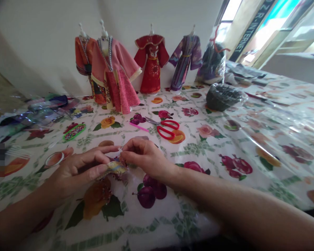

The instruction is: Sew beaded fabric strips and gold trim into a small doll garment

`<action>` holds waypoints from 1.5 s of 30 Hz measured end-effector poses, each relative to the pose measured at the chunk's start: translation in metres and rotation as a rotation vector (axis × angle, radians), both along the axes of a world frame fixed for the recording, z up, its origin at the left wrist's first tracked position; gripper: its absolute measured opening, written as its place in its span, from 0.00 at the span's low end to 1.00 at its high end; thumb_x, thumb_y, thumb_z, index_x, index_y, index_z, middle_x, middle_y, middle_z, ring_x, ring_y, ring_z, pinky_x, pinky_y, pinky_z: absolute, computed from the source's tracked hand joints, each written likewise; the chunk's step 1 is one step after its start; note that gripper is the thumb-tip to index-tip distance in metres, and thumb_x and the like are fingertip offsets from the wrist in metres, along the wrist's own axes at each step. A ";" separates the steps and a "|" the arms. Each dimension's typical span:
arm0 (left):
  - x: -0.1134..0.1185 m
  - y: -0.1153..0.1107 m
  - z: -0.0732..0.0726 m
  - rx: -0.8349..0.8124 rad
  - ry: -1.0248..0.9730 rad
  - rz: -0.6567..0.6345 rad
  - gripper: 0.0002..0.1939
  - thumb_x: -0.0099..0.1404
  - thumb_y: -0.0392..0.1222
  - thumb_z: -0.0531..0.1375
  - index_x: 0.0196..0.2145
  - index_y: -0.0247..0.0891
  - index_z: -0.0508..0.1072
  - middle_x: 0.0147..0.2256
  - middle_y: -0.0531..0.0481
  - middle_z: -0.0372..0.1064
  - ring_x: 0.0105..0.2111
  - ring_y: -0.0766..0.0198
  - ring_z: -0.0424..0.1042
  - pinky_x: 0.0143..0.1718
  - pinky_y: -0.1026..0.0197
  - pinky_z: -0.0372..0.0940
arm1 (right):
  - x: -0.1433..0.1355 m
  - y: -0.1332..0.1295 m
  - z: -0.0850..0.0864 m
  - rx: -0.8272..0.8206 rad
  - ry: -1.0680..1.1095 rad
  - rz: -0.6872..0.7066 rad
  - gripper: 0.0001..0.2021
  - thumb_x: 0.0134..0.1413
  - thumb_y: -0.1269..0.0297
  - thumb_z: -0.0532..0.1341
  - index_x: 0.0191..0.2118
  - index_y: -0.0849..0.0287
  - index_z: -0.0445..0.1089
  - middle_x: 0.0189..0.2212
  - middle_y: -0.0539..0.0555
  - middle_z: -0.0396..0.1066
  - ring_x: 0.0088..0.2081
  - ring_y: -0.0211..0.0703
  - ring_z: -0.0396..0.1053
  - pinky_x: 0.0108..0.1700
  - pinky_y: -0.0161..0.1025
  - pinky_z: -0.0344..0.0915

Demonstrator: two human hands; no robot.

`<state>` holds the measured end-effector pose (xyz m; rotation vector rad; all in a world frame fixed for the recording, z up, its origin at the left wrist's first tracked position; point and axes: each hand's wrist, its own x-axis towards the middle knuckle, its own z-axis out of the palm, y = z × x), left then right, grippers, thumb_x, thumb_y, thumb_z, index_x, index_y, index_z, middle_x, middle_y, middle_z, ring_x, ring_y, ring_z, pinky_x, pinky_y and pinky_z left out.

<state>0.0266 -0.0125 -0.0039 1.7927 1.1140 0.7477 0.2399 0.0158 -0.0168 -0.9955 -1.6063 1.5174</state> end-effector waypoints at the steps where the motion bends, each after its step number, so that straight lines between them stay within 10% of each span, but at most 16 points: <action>1: 0.000 0.000 0.000 -0.011 0.008 -0.007 0.07 0.66 0.43 0.57 0.33 0.44 0.74 0.57 0.48 0.68 0.64 0.50 0.54 0.60 0.43 0.57 | 0.001 0.000 0.001 0.014 -0.010 0.002 0.04 0.55 0.66 0.62 0.30 0.60 0.68 0.25 0.47 0.65 0.28 0.34 0.62 0.31 0.34 0.60; 18: -0.001 0.005 -0.001 0.013 0.131 0.044 0.09 0.67 0.47 0.58 0.38 0.45 0.77 0.34 0.53 0.72 0.36 0.62 0.70 0.40 0.60 0.66 | 0.009 -0.003 -0.006 -0.065 0.113 0.148 0.04 0.59 0.62 0.61 0.37 0.56 0.68 0.34 0.52 0.74 0.38 0.41 0.72 0.43 0.43 0.71; 34: -0.004 0.005 -0.009 -0.033 0.075 0.047 0.09 0.68 0.47 0.57 0.40 0.47 0.76 0.36 0.54 0.73 0.36 0.63 0.72 0.36 0.62 0.66 | 0.006 -0.015 0.003 -0.071 0.124 0.223 0.05 0.59 0.61 0.60 0.36 0.56 0.66 0.38 0.53 0.73 0.37 0.41 0.71 0.39 0.40 0.71; 45: -0.003 0.006 -0.009 0.011 0.016 0.014 0.08 0.68 0.45 0.58 0.40 0.46 0.77 0.34 0.54 0.73 0.37 0.63 0.70 0.39 0.61 0.65 | 0.017 -0.016 0.011 0.204 -0.055 0.246 0.04 0.62 0.64 0.58 0.38 0.58 0.66 0.41 0.55 0.72 0.33 0.36 0.71 0.35 0.36 0.69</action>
